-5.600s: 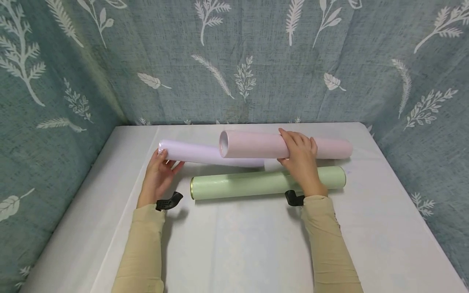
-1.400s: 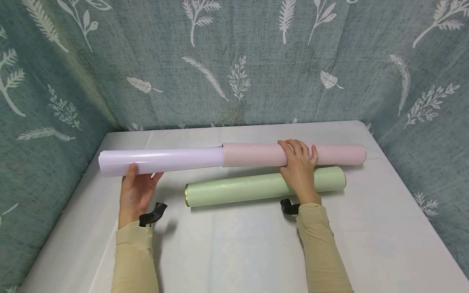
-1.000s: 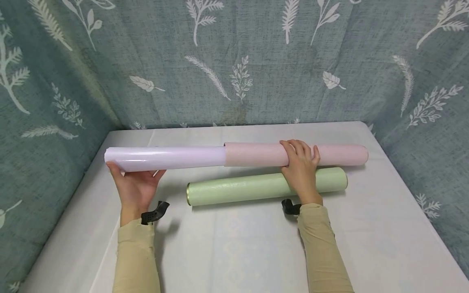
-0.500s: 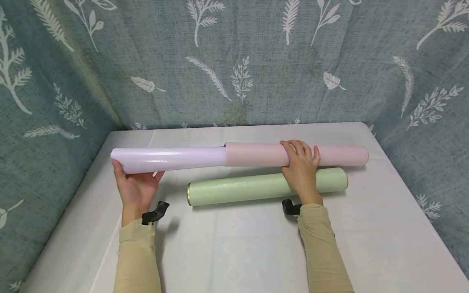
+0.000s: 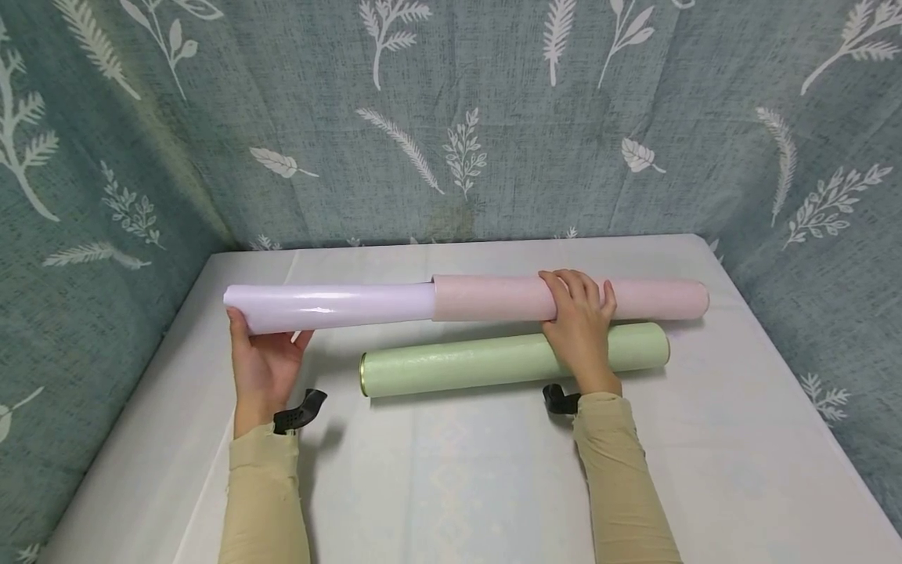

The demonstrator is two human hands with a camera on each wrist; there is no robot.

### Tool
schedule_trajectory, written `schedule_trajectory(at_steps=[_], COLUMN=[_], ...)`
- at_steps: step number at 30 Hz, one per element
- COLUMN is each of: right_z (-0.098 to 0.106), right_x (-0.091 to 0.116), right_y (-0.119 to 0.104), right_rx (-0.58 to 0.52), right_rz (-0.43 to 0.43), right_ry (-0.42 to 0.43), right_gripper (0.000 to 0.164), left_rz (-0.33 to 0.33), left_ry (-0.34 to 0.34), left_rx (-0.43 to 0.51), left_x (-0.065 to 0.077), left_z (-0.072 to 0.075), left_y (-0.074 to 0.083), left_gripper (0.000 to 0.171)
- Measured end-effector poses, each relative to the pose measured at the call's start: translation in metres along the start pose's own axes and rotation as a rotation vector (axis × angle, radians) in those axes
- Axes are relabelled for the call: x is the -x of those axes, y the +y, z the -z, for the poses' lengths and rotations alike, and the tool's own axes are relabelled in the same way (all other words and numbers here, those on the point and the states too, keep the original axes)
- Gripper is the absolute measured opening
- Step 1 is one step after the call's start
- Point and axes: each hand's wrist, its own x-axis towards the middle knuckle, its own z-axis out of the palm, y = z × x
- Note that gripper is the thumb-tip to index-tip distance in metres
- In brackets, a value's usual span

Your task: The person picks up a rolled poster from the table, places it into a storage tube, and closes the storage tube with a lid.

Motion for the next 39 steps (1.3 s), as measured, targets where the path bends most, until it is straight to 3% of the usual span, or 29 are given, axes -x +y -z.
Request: schedule_trajectory(at_steps=[7, 18, 39], right_z=[0.0006, 0.0009, -0.0009], right_x=[-0.0023, -0.003, -0.0002], right_y=[0.0, 0.0013, 0.0011], right_rx=[0.001, 0.001, 0.0], right_rz=[-0.003, 0.0, -0.001], right_ry=[0.004, 0.007, 0.009], right_gripper=[0.069, 0.071, 0.069], left_rz=[-0.04, -0.03, 0.044], left_ry=[0.019, 0.045, 0.032], left_rx=[-0.016, -0.22, -0.271], left_x=[-0.001, -0.0008, 0.0014], left_z=[-0.0002, -0.0054, -0.0072], left_y=[-0.0012, -0.003, -0.0061], left_gripper=[0.046, 0.052, 0.054])
